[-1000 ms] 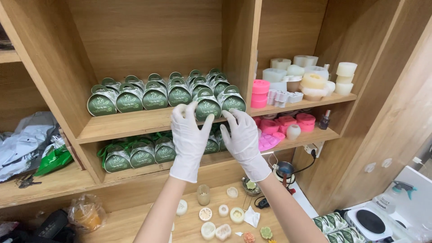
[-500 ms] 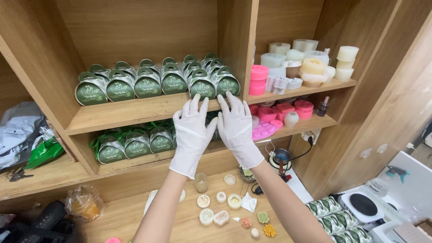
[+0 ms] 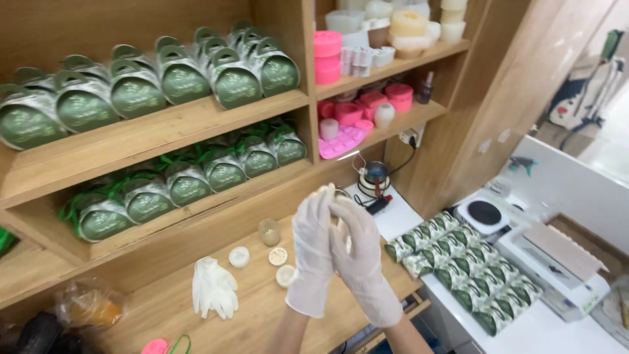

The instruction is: The person, wearing white gloves, picks up and arranges small green-packaged products on a wooden shelf in a workspace. They handle several items, checking their placement and alignment among other similar products.

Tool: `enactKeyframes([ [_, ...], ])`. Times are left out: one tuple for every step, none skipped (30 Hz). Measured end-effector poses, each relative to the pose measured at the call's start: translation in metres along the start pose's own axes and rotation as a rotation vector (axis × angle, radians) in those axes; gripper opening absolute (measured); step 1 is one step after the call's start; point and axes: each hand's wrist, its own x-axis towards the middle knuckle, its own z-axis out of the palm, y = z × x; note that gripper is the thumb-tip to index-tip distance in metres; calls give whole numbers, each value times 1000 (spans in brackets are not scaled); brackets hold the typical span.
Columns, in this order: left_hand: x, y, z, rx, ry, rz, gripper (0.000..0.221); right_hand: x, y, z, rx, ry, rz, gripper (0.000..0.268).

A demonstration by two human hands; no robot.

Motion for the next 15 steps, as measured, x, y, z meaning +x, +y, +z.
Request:
enactKeyframes([
  [-19,0,19,-19,-22,8,67,-23,9,-8,-21,10,19,43],
  [-40,3,38,-61,-53,11,65,-48,18,-19,-50,14,102,42],
  [-62,7,57,-102,-85,12,64,-74,26,-31,-78,18,184,41],
  [-81,13,68,-127,-109,5,64,-93,35,-42,-103,14,209,41],
  [-99,20,79,-200,-212,-36,64,-113,43,-54,-109,4,297,40],
  [-116,28,92,-275,-311,-72,64,-131,53,-68,-115,-2,379,39],
  [-133,36,106,-300,-332,-74,64,-145,62,-84,-141,-1,399,39],
  [-147,43,118,-291,-354,-104,62,-157,70,-97,-142,-15,448,39],
  [-161,50,130,-282,-377,-132,60,-169,78,-111,-142,-28,498,40],
  [-177,57,139,-290,-397,-136,60,-180,84,-122,-151,-27,517,40],
  [-192,64,147,-308,-449,-193,55,-192,90,-134,-150,-35,539,39],
  [-205,71,159,-329,-497,-244,49,-200,99,-146,-153,-40,554,38],
  [-212,78,165,-339,-511,-243,49,-210,108,-157,-165,-35,566,38],
  [-219,88,175,-298,-581,-251,48,-220,120,-170,-161,-24,612,36],
  [-226,98,186,-255,-651,-258,48,-230,132,-184,-157,-11,657,35],
])
